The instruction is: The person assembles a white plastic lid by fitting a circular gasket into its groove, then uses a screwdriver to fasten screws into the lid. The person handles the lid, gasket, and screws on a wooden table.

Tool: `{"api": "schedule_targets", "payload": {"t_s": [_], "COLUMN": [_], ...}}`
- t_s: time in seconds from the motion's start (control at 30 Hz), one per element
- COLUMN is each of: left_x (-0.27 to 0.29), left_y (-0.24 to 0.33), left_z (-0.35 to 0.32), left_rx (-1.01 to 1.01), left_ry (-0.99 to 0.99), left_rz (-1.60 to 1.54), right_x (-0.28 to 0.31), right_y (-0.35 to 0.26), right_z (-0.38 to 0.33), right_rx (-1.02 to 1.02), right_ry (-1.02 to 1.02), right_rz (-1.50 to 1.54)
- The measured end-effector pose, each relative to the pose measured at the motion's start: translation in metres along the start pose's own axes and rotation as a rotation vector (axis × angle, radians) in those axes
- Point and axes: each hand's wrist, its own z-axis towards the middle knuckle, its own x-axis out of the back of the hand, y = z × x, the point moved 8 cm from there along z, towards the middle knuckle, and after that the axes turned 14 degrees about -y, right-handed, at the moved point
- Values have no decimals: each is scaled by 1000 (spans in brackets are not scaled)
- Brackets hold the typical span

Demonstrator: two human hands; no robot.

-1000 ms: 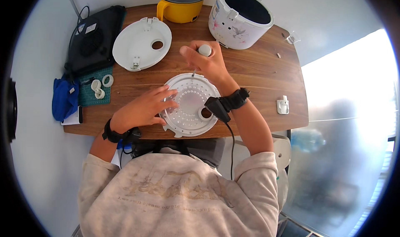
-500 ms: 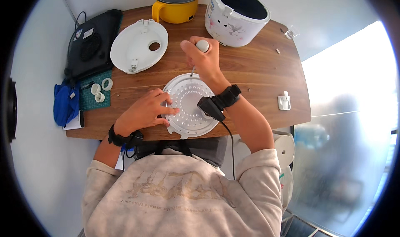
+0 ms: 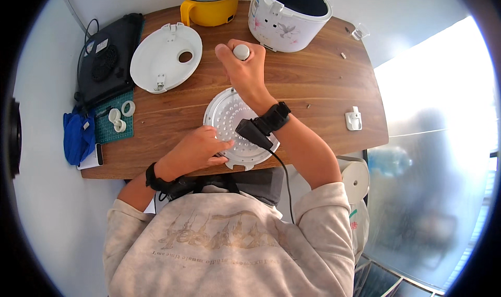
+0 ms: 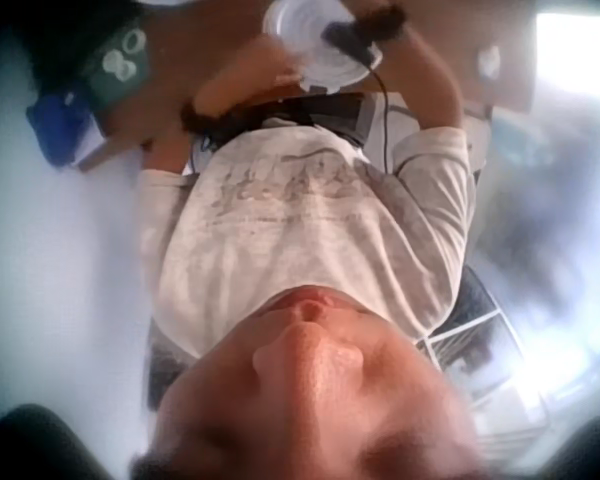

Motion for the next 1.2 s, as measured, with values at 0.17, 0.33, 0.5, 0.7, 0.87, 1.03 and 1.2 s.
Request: {"api": "schedule_targets", "payload": {"t_s": [0.17,0.33,0.5,0.7,0.87,1.03,1.2], "left_x": [0,-5,-6,-7,-7,-8,-12], "left_y": [-1,3,5,7,7,10,13], "left_z": [6,14,16,21,22,22,22], "left_rx": [32,86,154,179,221,186,167], "left_ry": [-33,-23,-2,-10,-8,22,-26], "left_rz": [-74,-66,-97,-102,-106,-83,-61], "right_x": [0,-1,0,0,8,9,7], "right_y": [1,0,0,0,3,4,3], "right_z": [0,2,3,4,7,4,4], "right_rx": [-5,16,56,93,104,121,112], "right_ry": [29,121,180,260,358,398,398], "right_rz": [-16,-15,-11,-54,-94,-123,-141]}}
